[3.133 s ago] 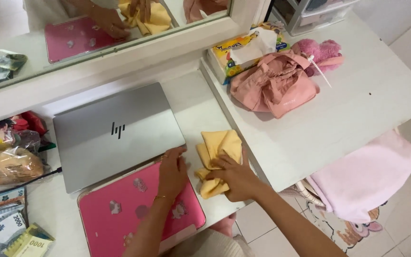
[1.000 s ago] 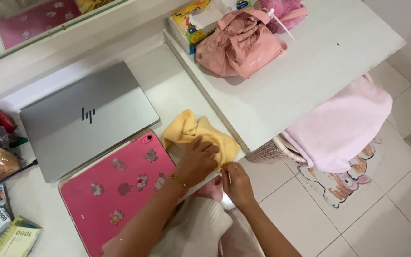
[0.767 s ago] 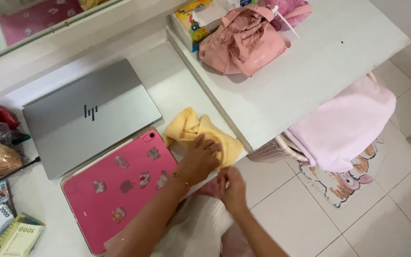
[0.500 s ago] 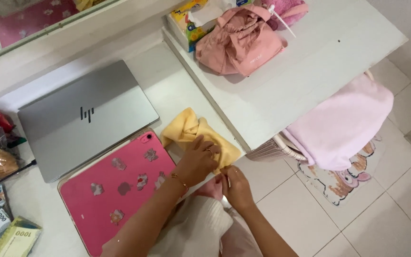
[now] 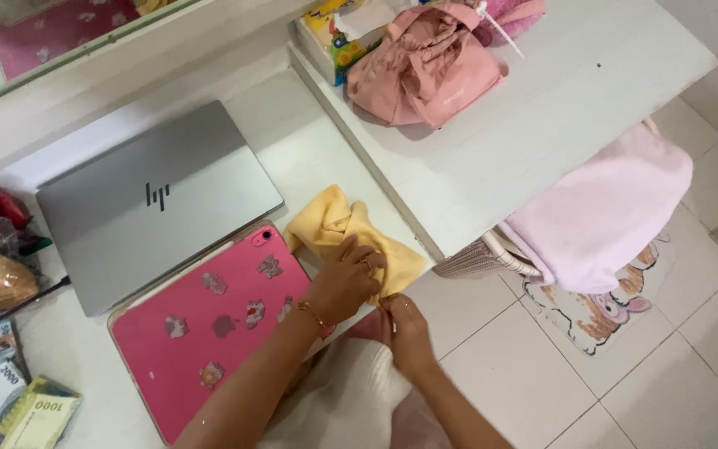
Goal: The person wipes a white desk surface with a yellow cloth, moving around a laptop, a pink tablet, a pink bag, and a tissue box. The person repeatedly wipes different sections of the desk, including the edges and corners, while occasionally adjusting the cloth.
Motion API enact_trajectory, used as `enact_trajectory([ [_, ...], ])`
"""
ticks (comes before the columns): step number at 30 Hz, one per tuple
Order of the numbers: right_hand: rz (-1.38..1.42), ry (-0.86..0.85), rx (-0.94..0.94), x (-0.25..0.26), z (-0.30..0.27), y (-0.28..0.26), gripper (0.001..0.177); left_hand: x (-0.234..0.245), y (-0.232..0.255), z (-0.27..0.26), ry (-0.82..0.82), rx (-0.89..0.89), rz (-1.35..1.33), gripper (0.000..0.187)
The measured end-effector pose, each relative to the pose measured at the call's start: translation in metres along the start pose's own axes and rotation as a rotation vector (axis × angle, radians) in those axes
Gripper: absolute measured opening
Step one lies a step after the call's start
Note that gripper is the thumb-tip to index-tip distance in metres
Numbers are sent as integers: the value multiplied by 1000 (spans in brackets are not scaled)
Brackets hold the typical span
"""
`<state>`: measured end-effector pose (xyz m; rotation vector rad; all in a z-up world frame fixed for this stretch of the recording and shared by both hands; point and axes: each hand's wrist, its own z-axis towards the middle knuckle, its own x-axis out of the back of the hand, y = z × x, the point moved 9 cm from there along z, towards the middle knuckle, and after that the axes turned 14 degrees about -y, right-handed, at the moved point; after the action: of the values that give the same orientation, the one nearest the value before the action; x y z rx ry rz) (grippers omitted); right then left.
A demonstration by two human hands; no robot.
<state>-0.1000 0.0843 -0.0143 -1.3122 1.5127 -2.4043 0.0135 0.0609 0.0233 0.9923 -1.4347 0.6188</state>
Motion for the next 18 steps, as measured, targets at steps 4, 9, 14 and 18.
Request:
enact_trajectory([
  [4, -418, 23, 165, 22, 16, 24, 6, -30, -3, 24, 117, 93, 28, 5],
  [9, -352, 147, 49, 49, 29, 20, 11, -8, 1, 39, 260, 95, 33, 9],
  [14, -102, 155, -91, 12, 5, 1, 11, -13, -3, 12, 256, 35, 55, 9],
  [18, -83, 69, 1, -9, -3, 2, 13, 3, -2, -6, 142, 28, 56, 7],
])
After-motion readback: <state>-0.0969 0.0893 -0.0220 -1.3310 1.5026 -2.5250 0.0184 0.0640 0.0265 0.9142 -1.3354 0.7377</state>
